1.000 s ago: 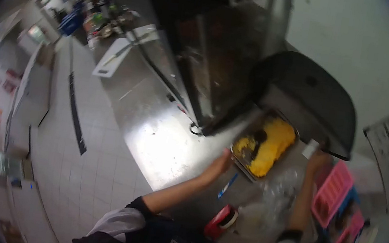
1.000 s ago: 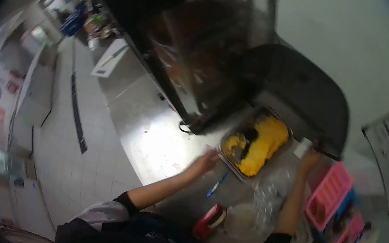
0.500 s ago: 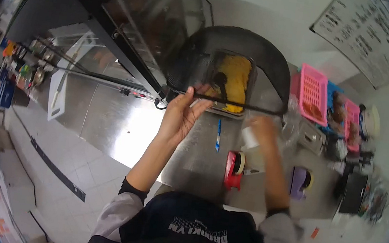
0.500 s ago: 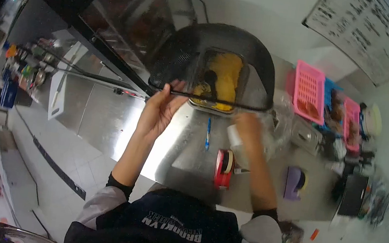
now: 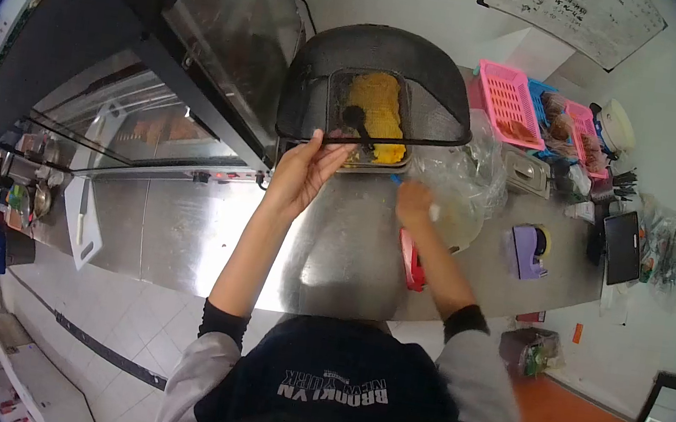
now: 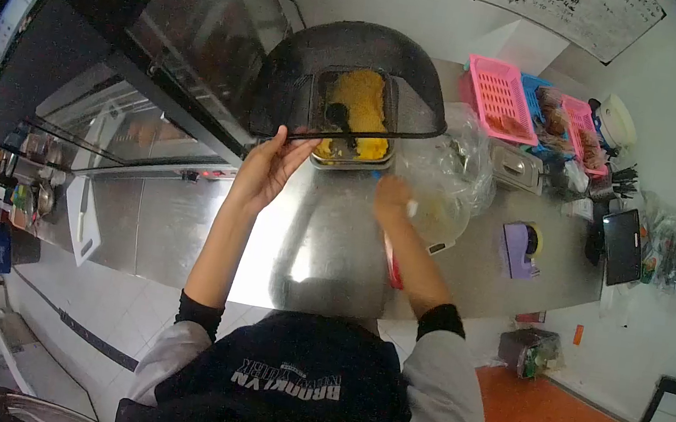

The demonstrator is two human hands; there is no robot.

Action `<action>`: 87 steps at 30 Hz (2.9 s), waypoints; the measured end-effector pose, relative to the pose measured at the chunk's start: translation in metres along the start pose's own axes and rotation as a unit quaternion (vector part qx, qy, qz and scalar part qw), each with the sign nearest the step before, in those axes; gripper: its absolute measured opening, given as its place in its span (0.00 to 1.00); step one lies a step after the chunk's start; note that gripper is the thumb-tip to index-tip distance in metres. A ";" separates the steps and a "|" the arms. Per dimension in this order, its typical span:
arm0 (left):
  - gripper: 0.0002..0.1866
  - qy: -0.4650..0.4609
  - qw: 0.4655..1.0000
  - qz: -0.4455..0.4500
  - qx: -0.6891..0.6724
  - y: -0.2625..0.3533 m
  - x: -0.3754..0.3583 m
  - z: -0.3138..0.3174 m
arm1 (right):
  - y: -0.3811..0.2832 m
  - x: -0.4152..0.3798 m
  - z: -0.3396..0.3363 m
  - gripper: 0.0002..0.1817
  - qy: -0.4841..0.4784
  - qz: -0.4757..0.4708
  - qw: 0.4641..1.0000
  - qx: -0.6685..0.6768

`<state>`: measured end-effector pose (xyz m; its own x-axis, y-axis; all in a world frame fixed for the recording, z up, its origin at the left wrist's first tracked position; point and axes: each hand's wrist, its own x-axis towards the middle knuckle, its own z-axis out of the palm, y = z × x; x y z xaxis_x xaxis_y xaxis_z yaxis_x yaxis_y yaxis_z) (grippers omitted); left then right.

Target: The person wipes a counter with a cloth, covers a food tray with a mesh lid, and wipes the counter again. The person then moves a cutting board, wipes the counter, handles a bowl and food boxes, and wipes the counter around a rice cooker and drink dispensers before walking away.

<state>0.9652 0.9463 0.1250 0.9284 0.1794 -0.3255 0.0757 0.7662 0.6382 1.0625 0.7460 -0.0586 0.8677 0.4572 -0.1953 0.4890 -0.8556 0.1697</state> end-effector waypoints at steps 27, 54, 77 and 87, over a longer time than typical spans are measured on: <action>0.18 0.031 0.999 0.034 0.013 0.006 0.002 -0.039 | -0.156 0.001 0.072 0.26 0.281 0.019 0.864 0.418; 0.16 0.073 0.989 0.112 0.054 -0.042 -0.013 -0.058 | 0.135 -0.132 -0.052 0.14 0.274 0.323 0.877 0.224; 0.11 0.149 0.980 -0.105 0.079 -0.185 0.001 -0.181 | 0.224 -0.152 0.072 0.21 0.192 0.370 0.851 0.319; 0.24 0.054 0.974 -0.110 0.188 -0.142 0.013 -0.160 | 0.045 -0.158 -0.049 0.14 0.086 0.105 0.555 0.821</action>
<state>0.9078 0.9386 -0.0819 0.8324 0.1157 -0.5420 0.4156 0.5167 0.7485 0.9519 0.6469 0.0277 0.9549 0.2007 -0.2189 -0.2426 0.1015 -0.9648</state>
